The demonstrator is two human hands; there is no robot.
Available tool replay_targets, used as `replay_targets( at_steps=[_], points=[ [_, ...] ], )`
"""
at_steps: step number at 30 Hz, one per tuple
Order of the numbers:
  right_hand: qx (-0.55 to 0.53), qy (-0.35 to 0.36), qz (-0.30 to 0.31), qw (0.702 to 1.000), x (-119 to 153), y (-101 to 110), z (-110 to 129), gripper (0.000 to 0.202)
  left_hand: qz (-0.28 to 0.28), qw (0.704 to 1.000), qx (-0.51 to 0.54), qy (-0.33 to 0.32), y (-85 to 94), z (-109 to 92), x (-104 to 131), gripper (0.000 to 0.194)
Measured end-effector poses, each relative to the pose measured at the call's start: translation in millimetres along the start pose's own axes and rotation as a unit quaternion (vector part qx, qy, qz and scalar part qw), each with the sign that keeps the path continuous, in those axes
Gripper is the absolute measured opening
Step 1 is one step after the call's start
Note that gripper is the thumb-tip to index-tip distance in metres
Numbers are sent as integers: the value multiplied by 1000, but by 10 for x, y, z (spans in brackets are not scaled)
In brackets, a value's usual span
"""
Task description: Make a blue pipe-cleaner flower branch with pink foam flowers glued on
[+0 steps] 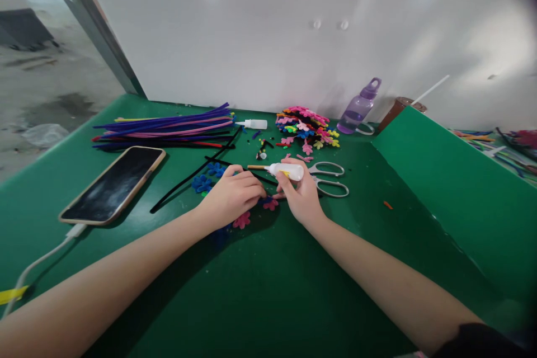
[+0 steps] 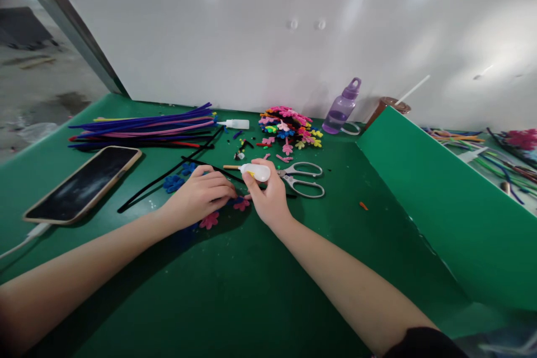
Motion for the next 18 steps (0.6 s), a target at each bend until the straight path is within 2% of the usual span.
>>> replay_targets(
  at_steps=[18],
  points=[
    [20, 1, 4, 1000, 2, -3, 18, 34, 23, 1000, 10, -2, -32, 2, 9, 23]
  ],
)
Point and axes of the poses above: each hand's wrist, its own x-axis away from the middle knuckle, its own y-axis out of the back of the hand, z = x × y, the point moved 4 cm from there along -x, towards the middle knuckle, and after that the axes turned 15 degrees about -z, right-handed, at the moved point
